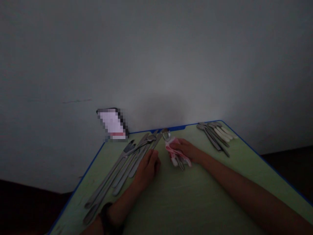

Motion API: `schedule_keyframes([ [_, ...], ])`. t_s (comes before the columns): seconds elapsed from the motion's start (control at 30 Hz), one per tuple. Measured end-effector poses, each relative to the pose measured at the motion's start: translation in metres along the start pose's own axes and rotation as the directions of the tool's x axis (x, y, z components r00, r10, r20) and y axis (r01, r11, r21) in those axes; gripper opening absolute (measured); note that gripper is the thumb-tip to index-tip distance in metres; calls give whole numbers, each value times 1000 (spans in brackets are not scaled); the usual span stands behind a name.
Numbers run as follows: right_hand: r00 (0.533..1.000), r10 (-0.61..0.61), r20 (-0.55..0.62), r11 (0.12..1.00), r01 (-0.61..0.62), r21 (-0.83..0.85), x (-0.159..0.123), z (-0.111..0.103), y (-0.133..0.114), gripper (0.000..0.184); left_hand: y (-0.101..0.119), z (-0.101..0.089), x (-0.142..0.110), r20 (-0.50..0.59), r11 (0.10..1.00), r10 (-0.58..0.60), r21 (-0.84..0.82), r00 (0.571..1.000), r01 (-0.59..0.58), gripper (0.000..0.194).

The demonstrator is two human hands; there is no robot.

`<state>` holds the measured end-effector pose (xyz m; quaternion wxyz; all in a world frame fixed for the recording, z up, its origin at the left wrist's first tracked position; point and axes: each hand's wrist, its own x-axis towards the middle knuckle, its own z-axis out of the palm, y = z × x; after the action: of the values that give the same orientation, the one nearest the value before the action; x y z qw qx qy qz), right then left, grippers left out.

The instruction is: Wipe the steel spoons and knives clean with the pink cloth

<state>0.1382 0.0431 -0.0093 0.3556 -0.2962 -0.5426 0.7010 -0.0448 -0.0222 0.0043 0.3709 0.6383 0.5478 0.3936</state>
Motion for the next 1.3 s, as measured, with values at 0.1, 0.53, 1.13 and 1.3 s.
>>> schedule_keyframes([
  [0.1,995,-65,73,985,76,-155,-2,1,0,23,-3,0,3,15,992,-32,-121,999,34,37],
  [0.53,993,-64,95,902,98,-420,-3,10,4,19,-9,-1,3,-66,969,-18,-246,998,1,28],
  [1.13,986,106,130,955,-65,-290,-5,2,-6,25,-6,-7,1,-122,958,1,-286,993,-36,21],
  [1.3,988,109,113,947,-69,-312,-5,5,-8,24,-4,-6,2,-180,959,-68,-284,981,14,22],
])
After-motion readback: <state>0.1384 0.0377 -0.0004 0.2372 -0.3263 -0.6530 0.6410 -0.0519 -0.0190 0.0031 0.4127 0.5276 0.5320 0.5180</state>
